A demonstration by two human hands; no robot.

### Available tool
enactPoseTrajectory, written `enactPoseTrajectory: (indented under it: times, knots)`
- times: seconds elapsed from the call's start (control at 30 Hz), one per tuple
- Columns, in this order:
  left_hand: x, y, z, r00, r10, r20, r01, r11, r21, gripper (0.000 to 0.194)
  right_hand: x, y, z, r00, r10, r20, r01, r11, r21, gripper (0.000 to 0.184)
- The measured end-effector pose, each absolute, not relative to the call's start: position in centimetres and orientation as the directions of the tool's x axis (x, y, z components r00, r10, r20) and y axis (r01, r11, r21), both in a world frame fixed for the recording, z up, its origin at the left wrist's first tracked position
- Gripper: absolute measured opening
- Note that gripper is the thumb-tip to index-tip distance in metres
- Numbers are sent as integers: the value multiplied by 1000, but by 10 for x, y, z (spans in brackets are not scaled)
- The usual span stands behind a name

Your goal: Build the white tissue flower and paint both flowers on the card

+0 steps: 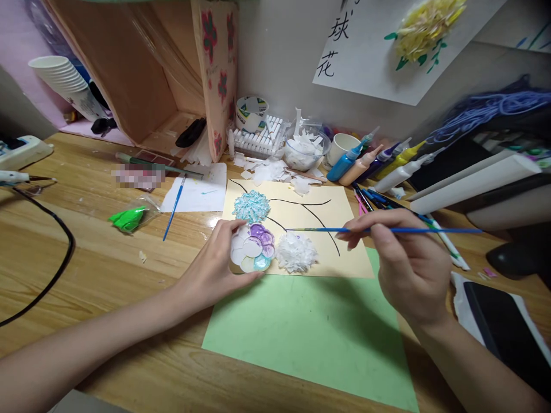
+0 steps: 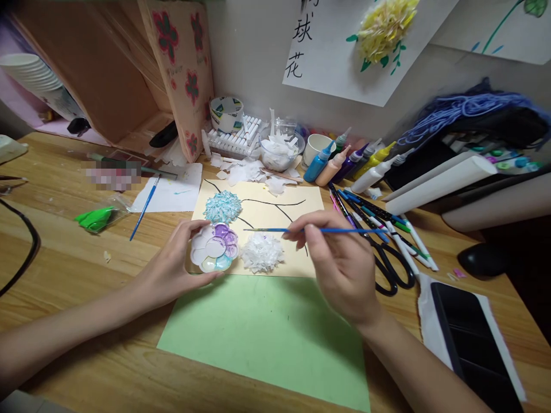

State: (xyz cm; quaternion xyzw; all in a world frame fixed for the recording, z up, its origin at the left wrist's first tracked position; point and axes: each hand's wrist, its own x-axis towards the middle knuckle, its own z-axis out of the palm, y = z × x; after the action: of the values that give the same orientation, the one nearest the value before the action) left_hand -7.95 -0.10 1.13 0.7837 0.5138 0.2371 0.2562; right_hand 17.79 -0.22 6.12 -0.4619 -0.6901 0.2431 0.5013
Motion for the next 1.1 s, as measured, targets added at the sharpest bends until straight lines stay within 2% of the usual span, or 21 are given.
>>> enactPoseTrajectory:
  times: [0.07,0.13,0.27,0.47,0.67,1.1]
  knots:
    - [-79,-1,8,347,934,87,695,-318,645,72,181,3,61,9,883,470,387,430,-816,20]
    - [-79,-1,6,342,937,70,701,-304,646,72,185,7,60,13,870,493,416,444,-794,20]
    - [-77,-1,4,337,939,66,699,-297,651,70,189,11,53,-95,834,543,505,511,-696,20]
    - [-76,2,4,322,944,70,712,-291,639,71,187,12,50,-210,834,510,599,522,-607,19]
    - [-77,2,1,325,938,117,709,-324,626,71,186,15,49,-214,842,496,612,511,-604,19]
    - [-77,3,2,332,939,88,733,-316,602,70,190,16,46,-159,856,492,589,482,-648,22]
